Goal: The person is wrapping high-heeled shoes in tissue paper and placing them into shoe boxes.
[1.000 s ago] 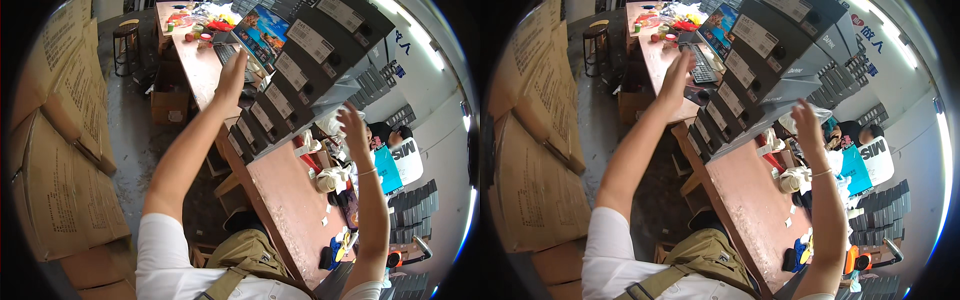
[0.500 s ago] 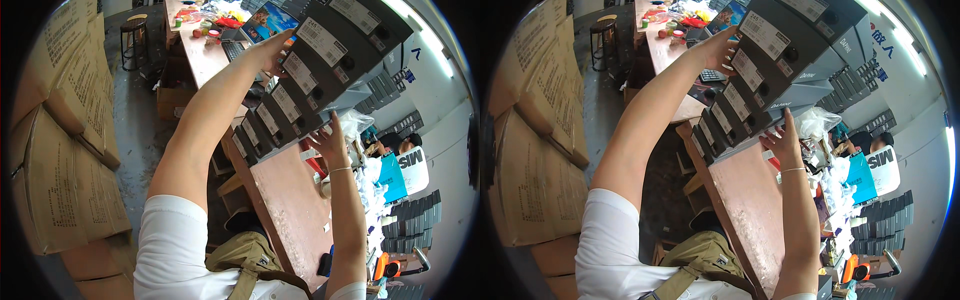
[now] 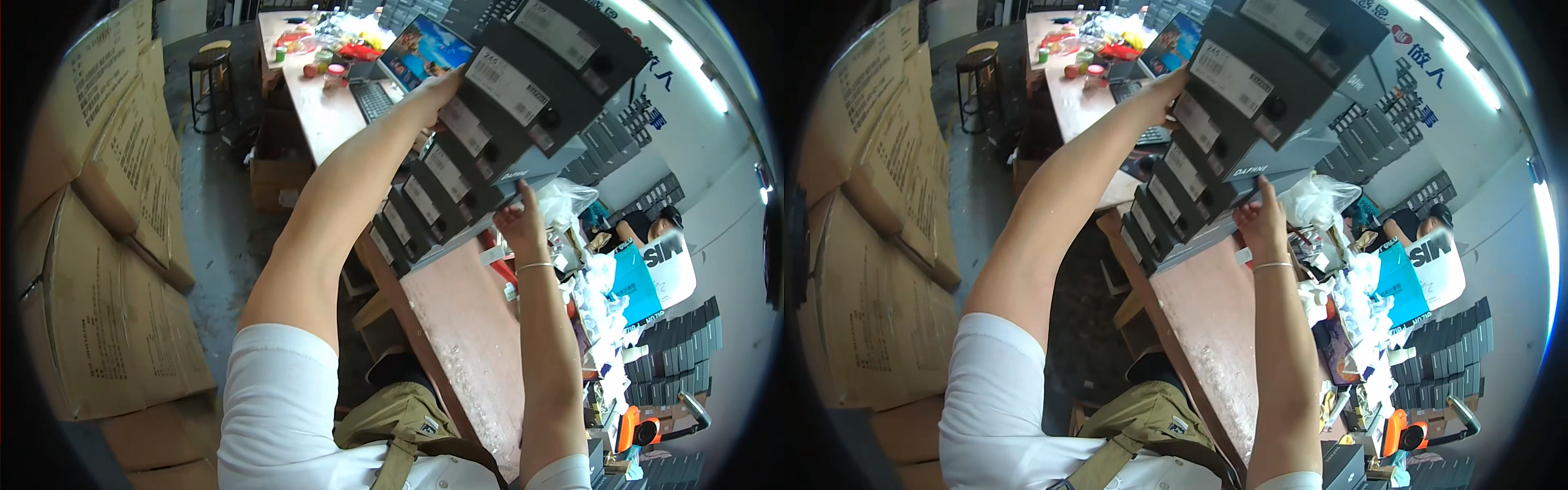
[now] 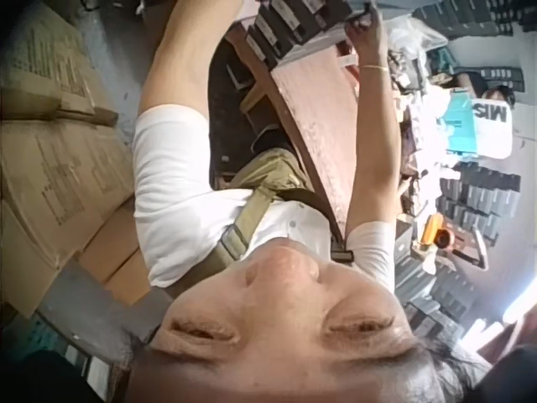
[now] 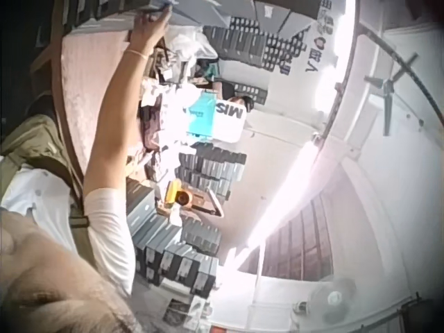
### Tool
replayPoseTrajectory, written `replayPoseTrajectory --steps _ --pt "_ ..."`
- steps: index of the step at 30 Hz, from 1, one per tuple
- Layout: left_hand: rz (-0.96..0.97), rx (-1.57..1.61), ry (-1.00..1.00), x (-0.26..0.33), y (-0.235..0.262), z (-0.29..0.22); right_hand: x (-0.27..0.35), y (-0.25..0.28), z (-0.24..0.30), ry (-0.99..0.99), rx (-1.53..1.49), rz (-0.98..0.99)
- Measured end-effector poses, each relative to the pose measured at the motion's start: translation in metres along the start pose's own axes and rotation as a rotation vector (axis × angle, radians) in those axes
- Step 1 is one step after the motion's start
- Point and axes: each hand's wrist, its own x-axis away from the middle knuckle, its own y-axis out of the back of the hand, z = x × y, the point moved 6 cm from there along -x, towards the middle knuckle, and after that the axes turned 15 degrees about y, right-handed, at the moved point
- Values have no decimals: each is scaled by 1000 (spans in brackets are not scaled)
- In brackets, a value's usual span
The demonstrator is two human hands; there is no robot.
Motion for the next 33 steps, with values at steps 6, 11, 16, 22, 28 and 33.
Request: replayPoseTrajectory --steps 6,11,16,22,28,33 --pt "25 -76 19 23 9 3 17 31 36 102 255 90" --pt "217 -43 29 12 10 9 34 15 23 -76 65 192" --pt "140 158 7 -2 -1 12 23 35 35 47 36 154" --pt "143 312 -82 -44 51 30 53 126 97 150 -8 161" --pt "-75 210 -80 -27 53 91 146 218 146 315 -32 -12" --pt "-69 -17 -72 -17 33 88 234 278 122 364 104 -93"
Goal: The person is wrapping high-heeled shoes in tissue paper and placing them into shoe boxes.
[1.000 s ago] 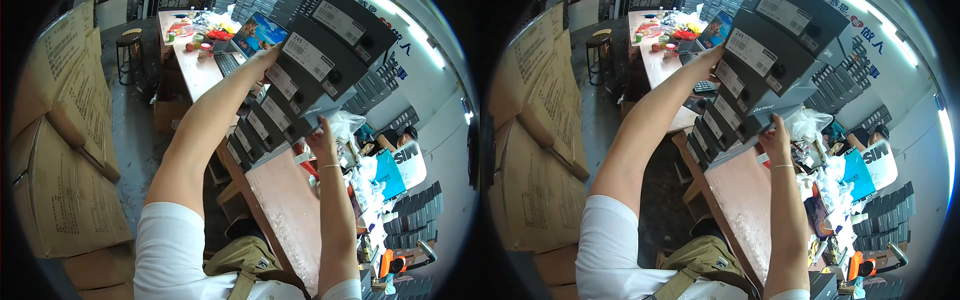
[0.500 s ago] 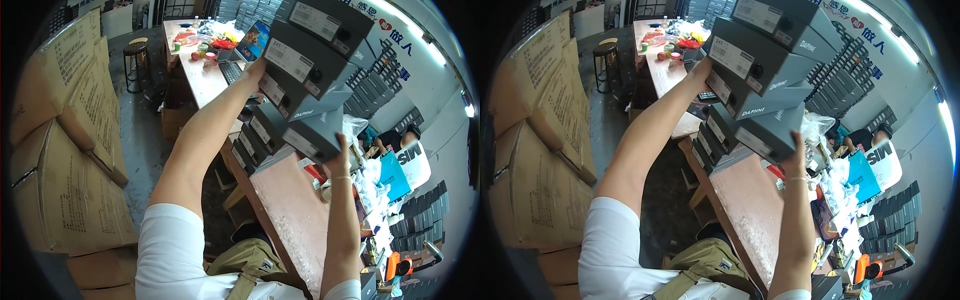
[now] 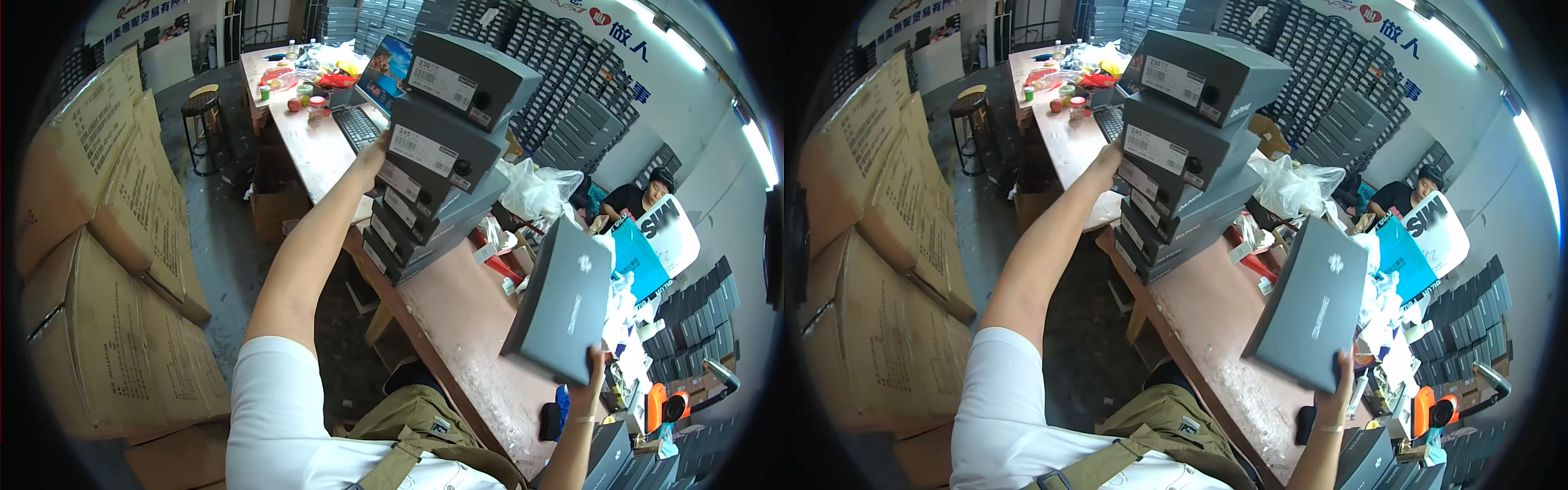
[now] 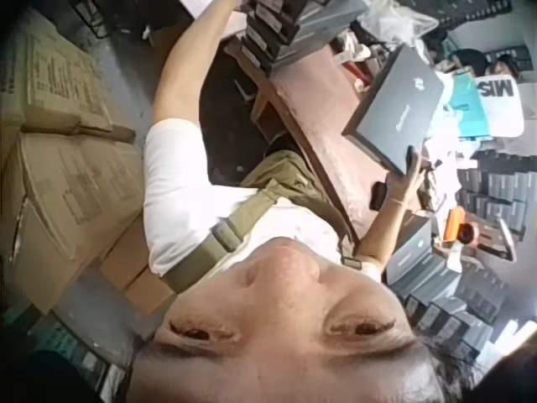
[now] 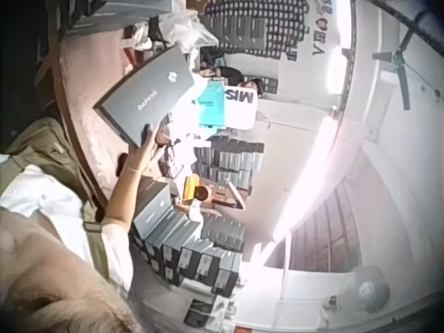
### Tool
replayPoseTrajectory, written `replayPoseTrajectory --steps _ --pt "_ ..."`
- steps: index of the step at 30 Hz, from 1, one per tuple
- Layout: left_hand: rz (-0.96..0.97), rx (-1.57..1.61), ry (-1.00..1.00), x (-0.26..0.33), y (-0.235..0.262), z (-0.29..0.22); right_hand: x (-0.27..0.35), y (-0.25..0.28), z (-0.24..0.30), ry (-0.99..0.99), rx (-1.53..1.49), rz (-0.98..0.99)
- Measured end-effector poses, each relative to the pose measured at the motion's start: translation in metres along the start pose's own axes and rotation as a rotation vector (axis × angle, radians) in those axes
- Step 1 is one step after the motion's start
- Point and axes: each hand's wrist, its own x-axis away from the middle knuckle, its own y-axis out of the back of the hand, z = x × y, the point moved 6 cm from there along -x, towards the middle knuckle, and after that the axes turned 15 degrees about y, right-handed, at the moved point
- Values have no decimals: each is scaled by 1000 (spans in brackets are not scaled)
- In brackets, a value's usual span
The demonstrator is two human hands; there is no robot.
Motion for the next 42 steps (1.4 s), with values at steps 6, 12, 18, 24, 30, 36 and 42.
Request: replayPoseTrajectory --steps 6,12,18,24,30,36,42 --pt "-322 185 -808 139 -48 23 143 34 -32 -94 72 23" --pt "510 -859 -76 240 -175 318 175 110 -116 -429 688 75" --pt "680 209 895 271 -242 395 173 134 -91 -568 242 -92" --pt "588 -185 211 245 -259 344 152 122 -56 -312 -151 -333" --pt "924 -332 183 201 -230 224 123 -35 -67 -39 455 590" --pt "312 -1548 -354 129 -198 261 108 54 -45 213 1181 318" --pt "968 -1039 -816 243 -378 307 95 116 -106 11 1744 464"
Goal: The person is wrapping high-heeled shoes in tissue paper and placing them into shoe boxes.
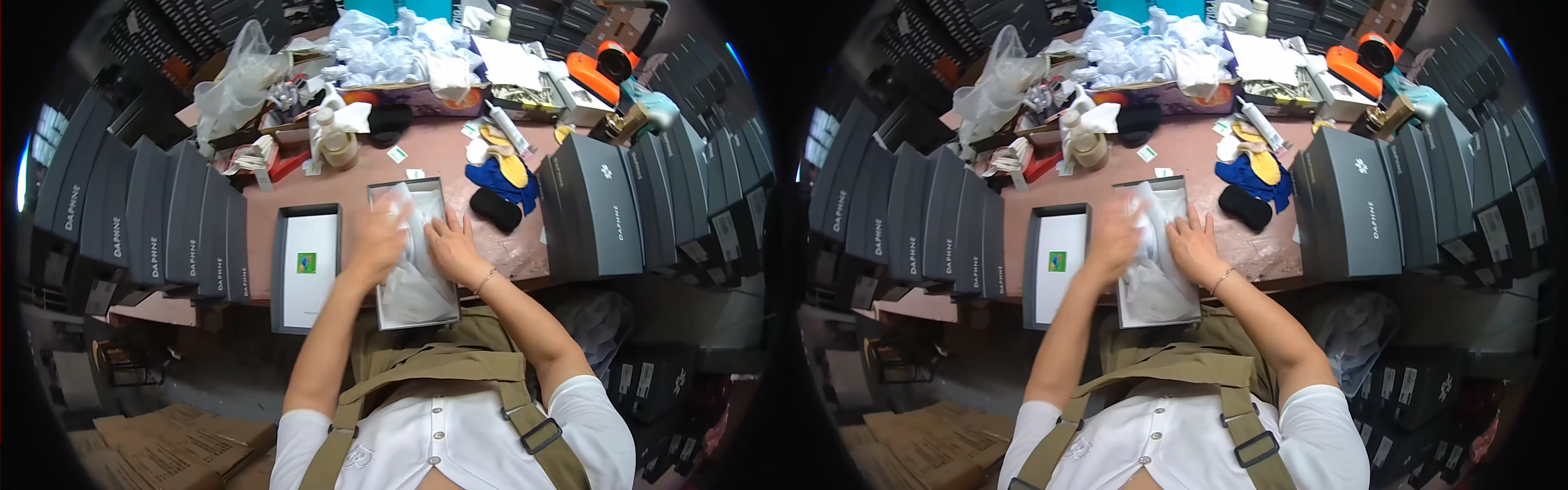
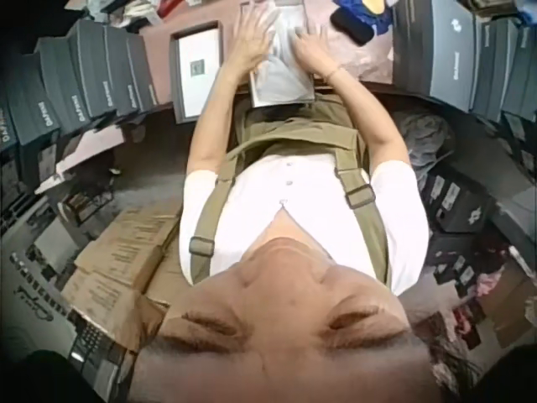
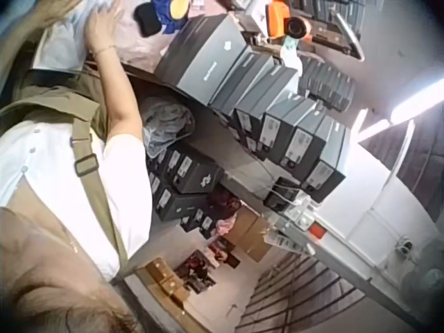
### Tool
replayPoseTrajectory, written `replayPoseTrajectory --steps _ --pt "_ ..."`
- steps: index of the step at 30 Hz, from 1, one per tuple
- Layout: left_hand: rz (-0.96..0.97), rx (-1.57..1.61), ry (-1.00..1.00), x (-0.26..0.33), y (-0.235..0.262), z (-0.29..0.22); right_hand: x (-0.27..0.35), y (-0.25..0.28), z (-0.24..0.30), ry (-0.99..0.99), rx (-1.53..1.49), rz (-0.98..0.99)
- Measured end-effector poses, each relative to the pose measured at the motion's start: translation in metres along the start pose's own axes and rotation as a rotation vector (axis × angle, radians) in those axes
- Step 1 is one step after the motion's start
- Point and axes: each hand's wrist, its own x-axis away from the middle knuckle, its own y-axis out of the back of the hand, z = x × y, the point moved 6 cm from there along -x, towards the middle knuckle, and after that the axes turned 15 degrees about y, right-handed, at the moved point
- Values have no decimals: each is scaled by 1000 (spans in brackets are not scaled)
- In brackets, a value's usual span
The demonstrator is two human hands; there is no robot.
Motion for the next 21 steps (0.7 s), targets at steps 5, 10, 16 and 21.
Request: replayPoseTrajectory --steps 5,10,16,21 --pt "145 -395 31 -32 -66 16 3 3 -8 -35 -109 -46" --pt "-20 -395 84 15 -52 27 -29 -1 -2 -53 46 -43" --pt "-77 -378 120 20 -50 25 -43 -15 -31 -132 -216 -169" --pt "-108 -455 99 19 -52 17 -29 8 -16 -40 20 -399"
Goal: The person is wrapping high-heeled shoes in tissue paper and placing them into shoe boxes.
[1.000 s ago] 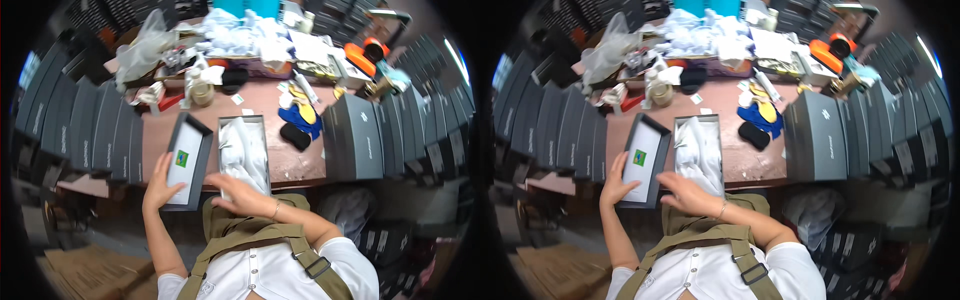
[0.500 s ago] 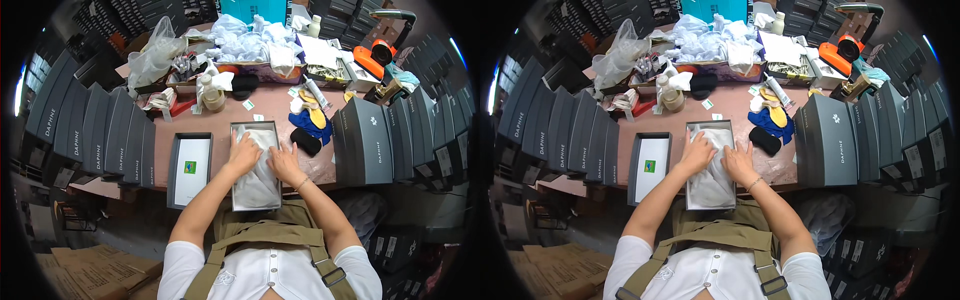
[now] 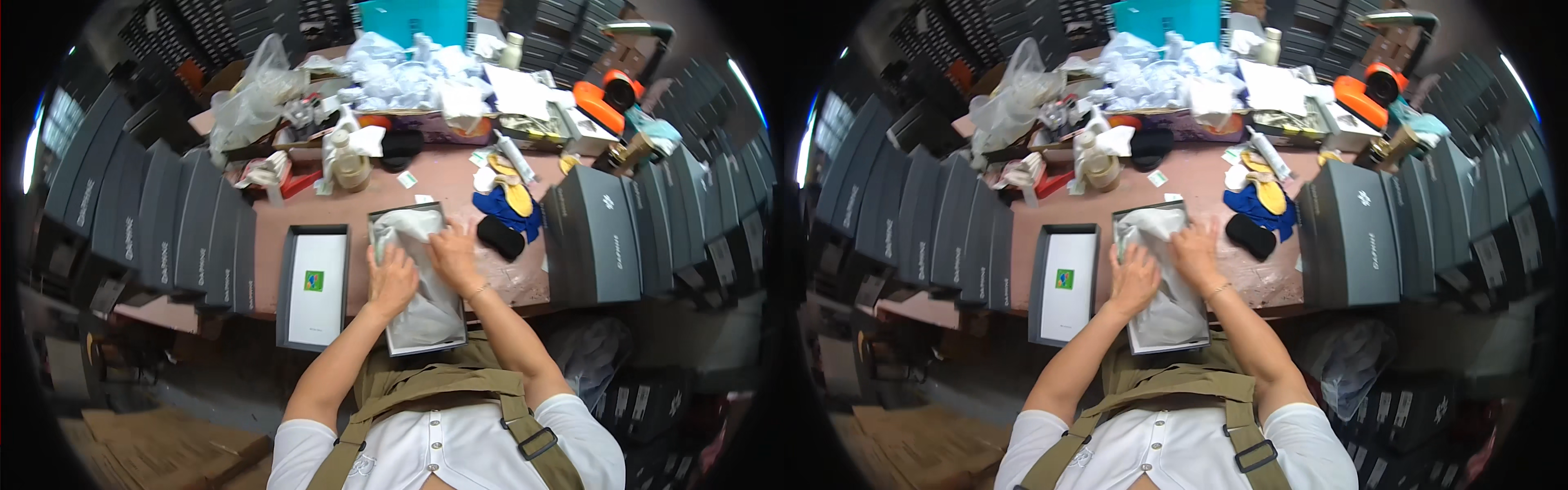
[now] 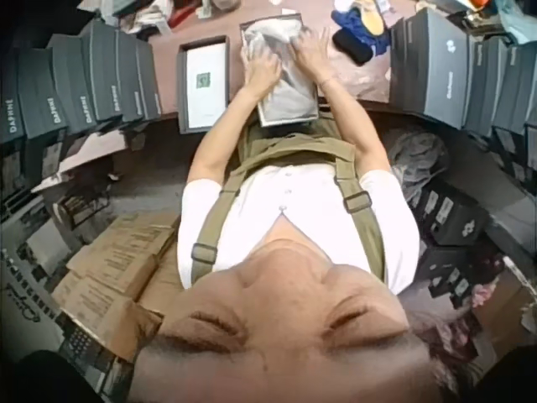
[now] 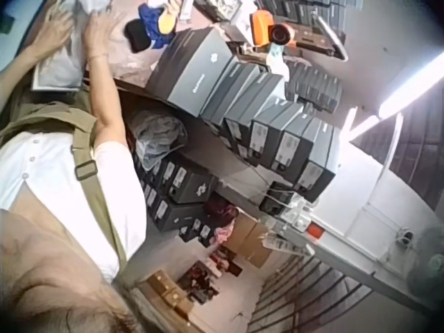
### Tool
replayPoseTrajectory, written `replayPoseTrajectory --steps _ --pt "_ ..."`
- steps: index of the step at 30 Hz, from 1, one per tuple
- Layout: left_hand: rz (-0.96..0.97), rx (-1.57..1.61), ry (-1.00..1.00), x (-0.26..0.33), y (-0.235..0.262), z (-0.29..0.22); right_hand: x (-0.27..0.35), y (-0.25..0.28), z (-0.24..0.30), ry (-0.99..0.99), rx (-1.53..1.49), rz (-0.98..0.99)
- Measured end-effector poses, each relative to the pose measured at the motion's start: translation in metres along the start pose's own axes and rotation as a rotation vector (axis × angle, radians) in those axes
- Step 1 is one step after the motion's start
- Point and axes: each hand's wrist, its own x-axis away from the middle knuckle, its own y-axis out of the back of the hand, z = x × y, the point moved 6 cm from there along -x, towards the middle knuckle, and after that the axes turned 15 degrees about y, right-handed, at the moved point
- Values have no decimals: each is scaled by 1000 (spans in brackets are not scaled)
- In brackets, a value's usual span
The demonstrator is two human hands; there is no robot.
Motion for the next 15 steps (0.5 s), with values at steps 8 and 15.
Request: replayPoseTrajectory --steps 8,15 --pt "99 100 16 -14 8 -6 -47 98 -10 -77 -407 -431" --pt "611 2084 832 56 51 -62 -5 130 10 -226 -705 -808"
